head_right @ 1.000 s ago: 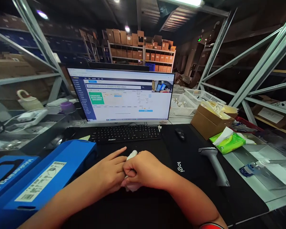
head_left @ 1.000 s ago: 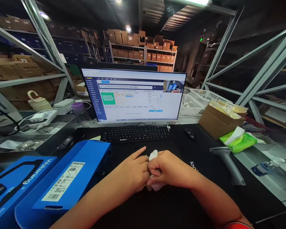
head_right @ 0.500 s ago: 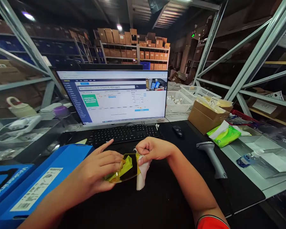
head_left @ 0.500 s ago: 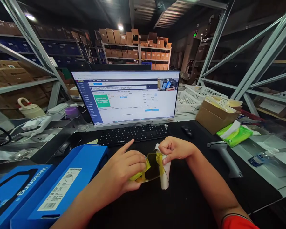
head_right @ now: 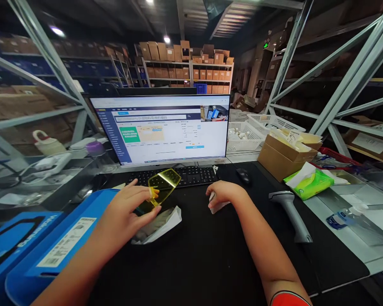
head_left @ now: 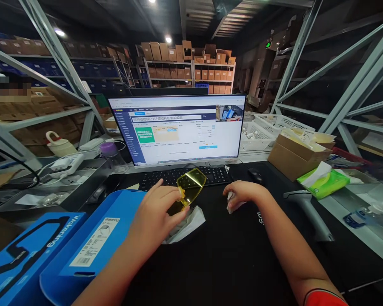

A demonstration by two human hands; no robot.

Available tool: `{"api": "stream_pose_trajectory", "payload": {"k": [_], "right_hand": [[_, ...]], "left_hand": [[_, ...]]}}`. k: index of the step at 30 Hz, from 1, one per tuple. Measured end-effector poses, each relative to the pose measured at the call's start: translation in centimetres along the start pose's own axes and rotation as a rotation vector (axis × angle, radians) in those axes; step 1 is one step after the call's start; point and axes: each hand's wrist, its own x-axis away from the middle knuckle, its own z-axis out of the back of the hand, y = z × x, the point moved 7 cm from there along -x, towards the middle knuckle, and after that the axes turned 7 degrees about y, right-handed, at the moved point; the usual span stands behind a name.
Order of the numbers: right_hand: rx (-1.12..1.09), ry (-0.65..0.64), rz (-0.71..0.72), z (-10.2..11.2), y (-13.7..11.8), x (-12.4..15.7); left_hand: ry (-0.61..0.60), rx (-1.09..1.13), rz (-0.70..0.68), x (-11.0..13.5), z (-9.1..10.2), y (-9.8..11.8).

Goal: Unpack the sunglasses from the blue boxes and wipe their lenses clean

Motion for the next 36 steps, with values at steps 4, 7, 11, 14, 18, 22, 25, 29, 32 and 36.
{"api": "stream_pose_trajectory", "payload": {"k": [4,7,11,14,18,22,25,29,32,36], "right_hand": [[0.186,0.252,-0.219,2.6,-0.5,2.9],[0.191,0.53,0.018,4.8,-3.6,5.8],[0.073,0.624,0.654,3.6,-9.6,8.4],[0.076,0.595,0.744,2.0,-11.6,8.0],[0.165,0.58,0.686,1.4,-11.8,6.9],[0.155,0.619,0.606,3.2,-9.8,6.8],[0.06,0.713,0.457,5.6,-6.7,6.8],[-0.004,0.763,0.242,7.4,-2.6,6.2],[-0.017,0.686,0.2,7.1,-1.2,5.2],[-0.051,0.634,0.292,6.5,-1.7,5.0]], "left_hand": [[-0.087,0.0,0.036,0.3,-1.3,0.2],[-0.125,-0.049,0.038,0.4,-2.1,0.6],[-0.183,-0.102,0.021,0.6,-2.8,1.6],[-0.224,-0.106,0.005,0.7,-2.9,2.4],[-0.212,-0.106,-0.054,0.8,-3.2,3.0],[0.031,-0.144,0.03,0.6,-1.5,2.5],[0.166,-0.161,0.111,1.4,-0.2,2.5],[-0.138,-0.239,0.158,3.9,-3.3,3.1],[-0.33,-0.287,0.237,6.0,-5.9,2.3],[-0.241,-0.019,0.437,6.3,-4.9,-0.4]]}}
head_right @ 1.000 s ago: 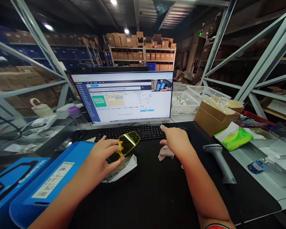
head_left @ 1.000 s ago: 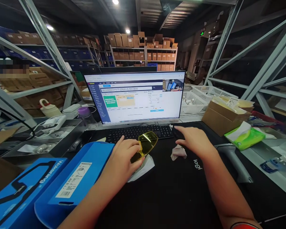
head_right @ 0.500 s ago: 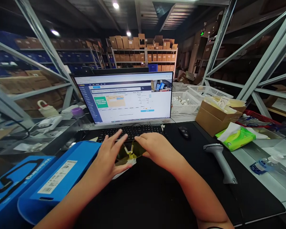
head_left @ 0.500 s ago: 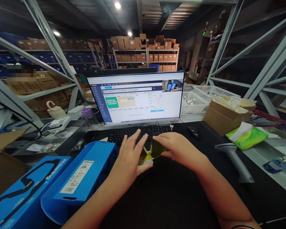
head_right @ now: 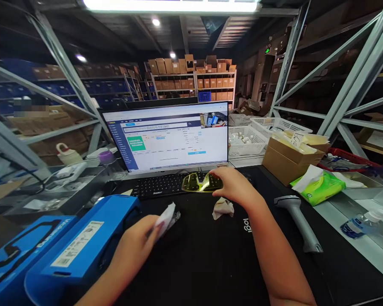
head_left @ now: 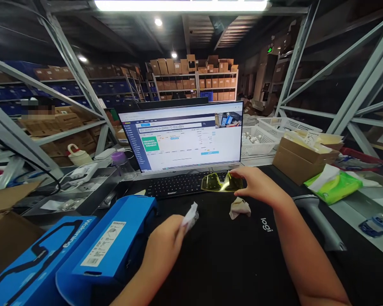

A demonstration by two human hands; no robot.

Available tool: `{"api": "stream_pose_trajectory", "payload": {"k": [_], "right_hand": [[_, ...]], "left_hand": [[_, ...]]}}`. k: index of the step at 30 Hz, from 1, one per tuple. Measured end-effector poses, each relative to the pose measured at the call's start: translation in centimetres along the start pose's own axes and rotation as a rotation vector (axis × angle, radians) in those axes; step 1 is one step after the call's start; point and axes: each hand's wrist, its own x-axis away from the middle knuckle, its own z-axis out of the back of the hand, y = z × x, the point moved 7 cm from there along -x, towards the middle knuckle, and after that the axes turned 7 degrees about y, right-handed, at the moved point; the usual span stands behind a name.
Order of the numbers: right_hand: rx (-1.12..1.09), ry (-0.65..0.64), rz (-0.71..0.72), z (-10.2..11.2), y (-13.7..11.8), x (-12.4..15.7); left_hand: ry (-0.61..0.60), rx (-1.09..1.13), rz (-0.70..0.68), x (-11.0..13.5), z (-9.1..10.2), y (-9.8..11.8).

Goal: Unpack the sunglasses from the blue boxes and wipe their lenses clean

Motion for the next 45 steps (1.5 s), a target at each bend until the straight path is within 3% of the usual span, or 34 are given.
{"api": "stream_pose_trajectory", "payload": {"k": [3,6,10,14,17,23,30,38,45], "right_hand": [[-0.099,0.037,0.111,0.6,-2.0,0.3],[-0.239,0.1,0.168,1.6,-3.9,0.7],[-0.398,0.151,0.179,2.5,-4.9,1.3],[-0.318,0.183,0.237,3.0,-5.5,2.1],[-0.225,0.197,0.279,3.2,-5.8,2.5],[-0.254,0.143,0.288,2.5,-6.0,2.5],[-0.268,0.025,0.329,2.0,-7.2,2.7],[-0.271,0.076,0.282,2.6,-6.4,2.7],[-0.244,-0.032,0.303,1.9,-7.0,2.8]], "left_hand": [[0.049,0.313,0.119,-1.0,2.7,-1.7],[0.02,0.554,0.185,-1.3,4.2,-2.2],[-0.023,0.748,0.262,-0.6,4.2,-2.2],[-0.061,0.865,0.316,-0.1,3.9,-2.2],[-0.13,0.85,0.284,-0.2,4.2,-1.8],[-0.256,0.742,0.249,-0.2,5.2,-1.2],[-0.297,0.617,0.154,0.0,7.0,-0.8],[-0.333,0.644,0.201,0.9,6.1,-2.0],[-0.313,0.688,0.24,1.1,5.4,-2.5]]}}
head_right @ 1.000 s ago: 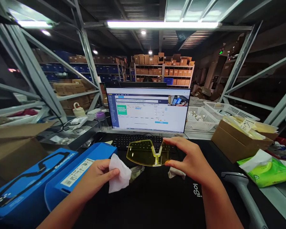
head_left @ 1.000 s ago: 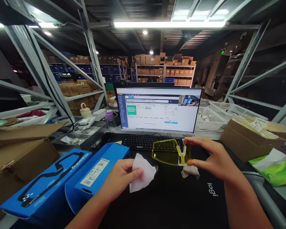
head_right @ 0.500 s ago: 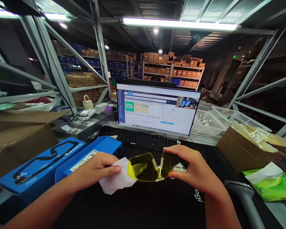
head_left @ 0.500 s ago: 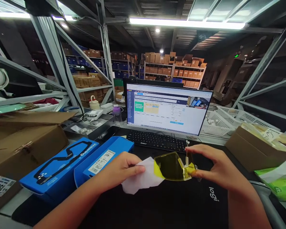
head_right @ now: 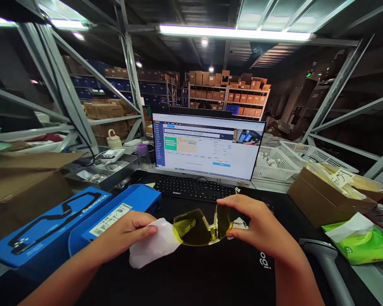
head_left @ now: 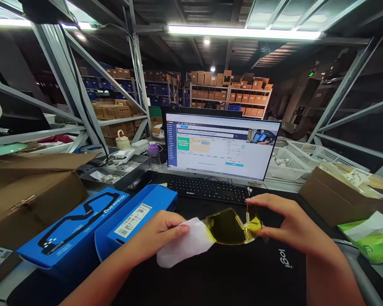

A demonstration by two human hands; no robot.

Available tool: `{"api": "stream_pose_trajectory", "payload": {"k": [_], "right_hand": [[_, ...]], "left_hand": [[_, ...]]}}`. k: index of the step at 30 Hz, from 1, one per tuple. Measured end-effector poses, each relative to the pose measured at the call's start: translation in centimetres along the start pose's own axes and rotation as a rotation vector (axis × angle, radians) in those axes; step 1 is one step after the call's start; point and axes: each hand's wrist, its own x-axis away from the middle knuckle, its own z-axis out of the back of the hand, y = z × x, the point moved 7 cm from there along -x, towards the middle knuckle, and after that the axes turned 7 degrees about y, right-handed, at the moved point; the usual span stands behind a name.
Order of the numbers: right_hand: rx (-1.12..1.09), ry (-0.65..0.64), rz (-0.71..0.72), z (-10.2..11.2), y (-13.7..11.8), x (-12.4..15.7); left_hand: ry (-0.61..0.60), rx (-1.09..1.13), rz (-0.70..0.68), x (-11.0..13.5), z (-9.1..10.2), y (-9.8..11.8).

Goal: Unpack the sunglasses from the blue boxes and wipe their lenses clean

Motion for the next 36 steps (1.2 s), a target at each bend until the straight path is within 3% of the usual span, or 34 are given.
{"api": "stream_pose_trajectory", "payload": {"k": [7,12,36], "right_hand": [[-0.018,-0.068,0.035,-0.8,-0.8,-0.2],[0.016,-0.033,0.036,-0.4,-0.4,-0.3],[-0.09,-0.121,0.047,-3.2,1.1,-1.6]], "left_hand": [[-0.063,0.014,0.04,-0.4,-1.5,-1.2],[-0.09,0.001,0.061,-0.5,-2.3,-2.0],[-0.084,0.203,0.148,0.3,-1.9,-4.1]]}}
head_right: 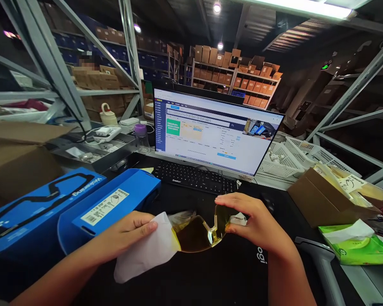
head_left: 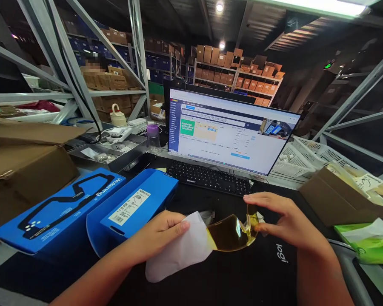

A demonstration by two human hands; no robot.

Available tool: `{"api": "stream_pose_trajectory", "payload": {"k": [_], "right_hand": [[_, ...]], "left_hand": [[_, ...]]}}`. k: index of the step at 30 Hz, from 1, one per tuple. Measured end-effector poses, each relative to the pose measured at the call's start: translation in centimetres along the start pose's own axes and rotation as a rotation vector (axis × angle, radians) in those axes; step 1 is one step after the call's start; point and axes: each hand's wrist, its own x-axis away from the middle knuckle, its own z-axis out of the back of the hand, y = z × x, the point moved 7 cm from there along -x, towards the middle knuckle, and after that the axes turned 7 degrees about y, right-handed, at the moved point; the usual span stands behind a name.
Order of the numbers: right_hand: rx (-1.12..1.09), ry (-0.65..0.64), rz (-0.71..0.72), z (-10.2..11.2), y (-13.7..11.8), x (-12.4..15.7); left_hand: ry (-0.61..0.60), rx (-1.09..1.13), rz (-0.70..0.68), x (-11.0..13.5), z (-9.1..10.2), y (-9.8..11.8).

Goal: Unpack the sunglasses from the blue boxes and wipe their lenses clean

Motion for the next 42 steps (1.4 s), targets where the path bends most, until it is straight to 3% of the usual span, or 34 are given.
{"api": "stream_pose_trajectory", "payload": {"k": [13,17,21,27,34,42], "right_hand": [[-0.046,-0.206,-0.029,-4.6,-1.7,-0.6],[-0.052,-0.262,-0.067,-5.5,-2.3,-0.2],[-0.015,-0.293,-0.101,-6.1,-2.6,0.2],[-0.069,-0.295,-0.074,-5.4,-3.1,0.0],[-0.171,-0.23,-0.06,-4.6,-1.5,-0.6],[-0.081,-0.245,-0.065,-6.7,-3.7,-0.4]], "left_hand": [[-0.087,-0.098,-0.038,-0.1,-1.3,-0.4],[-0.163,-0.032,0.002,0.0,-2.4,-0.6],[-0.155,-0.029,0.056,0.2,-3.0,-0.9],[-0.195,-0.043,0.027,0.1,-3.4,-1.0],[-0.289,0.027,0.028,0.1,-3.6,-1.1],[-0.218,0.04,0.056,-0.1,-3.1,-1.3]]}}
